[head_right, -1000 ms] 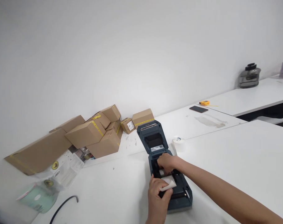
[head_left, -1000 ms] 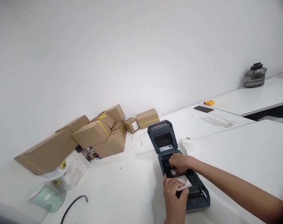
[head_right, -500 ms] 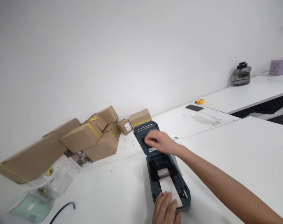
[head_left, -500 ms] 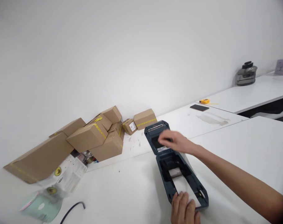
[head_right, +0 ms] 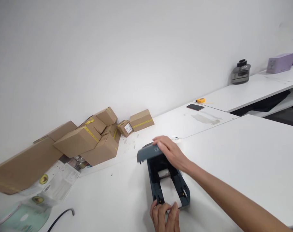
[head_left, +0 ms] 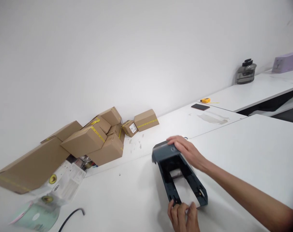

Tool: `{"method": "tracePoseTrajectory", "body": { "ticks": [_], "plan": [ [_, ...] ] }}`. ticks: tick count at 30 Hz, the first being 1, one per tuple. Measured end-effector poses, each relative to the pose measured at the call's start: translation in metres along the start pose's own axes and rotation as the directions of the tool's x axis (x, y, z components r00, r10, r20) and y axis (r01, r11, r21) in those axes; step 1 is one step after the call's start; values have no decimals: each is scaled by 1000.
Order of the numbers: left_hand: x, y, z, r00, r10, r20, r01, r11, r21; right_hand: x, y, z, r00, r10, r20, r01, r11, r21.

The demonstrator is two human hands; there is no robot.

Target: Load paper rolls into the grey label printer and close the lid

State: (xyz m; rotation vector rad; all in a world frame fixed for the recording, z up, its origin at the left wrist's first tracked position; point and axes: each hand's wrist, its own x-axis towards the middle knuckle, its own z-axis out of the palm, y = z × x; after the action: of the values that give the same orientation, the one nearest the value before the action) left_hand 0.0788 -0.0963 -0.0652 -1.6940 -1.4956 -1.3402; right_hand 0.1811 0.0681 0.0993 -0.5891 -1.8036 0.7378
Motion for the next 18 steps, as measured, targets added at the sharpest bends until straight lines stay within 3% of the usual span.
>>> {"method": "tracePoseTrajectory", "body": {
  "ticks": [3, 7, 12, 15, 18],
  "plan": [
    [-3, 1, -1, 1000, -18, -9, 19, 1000, 18, -52, 1, 0, 996, -71, 46, 73, 997, -37],
    [-9, 2, -2, 999, -39, -30, 41, 998, 50, -97, 10, 1, 995, -22, 93, 32, 994, -101],
    [-9, 5, -6, 997, -51, -56, 56, 994, 99, -132, 23, 12, 999, 29, -34, -33, 990, -137],
    [-13, 5, -10, 998, -48, -39, 52, 995, 89, -148, 25, 20, 987, 118, -110, -133, 982, -135],
    [-23, 2, -19, 999, -47, -24, 49, 996, 76, -155, 22, 25, 935, 305, -180, -321, 945, -63]
  ]
}}
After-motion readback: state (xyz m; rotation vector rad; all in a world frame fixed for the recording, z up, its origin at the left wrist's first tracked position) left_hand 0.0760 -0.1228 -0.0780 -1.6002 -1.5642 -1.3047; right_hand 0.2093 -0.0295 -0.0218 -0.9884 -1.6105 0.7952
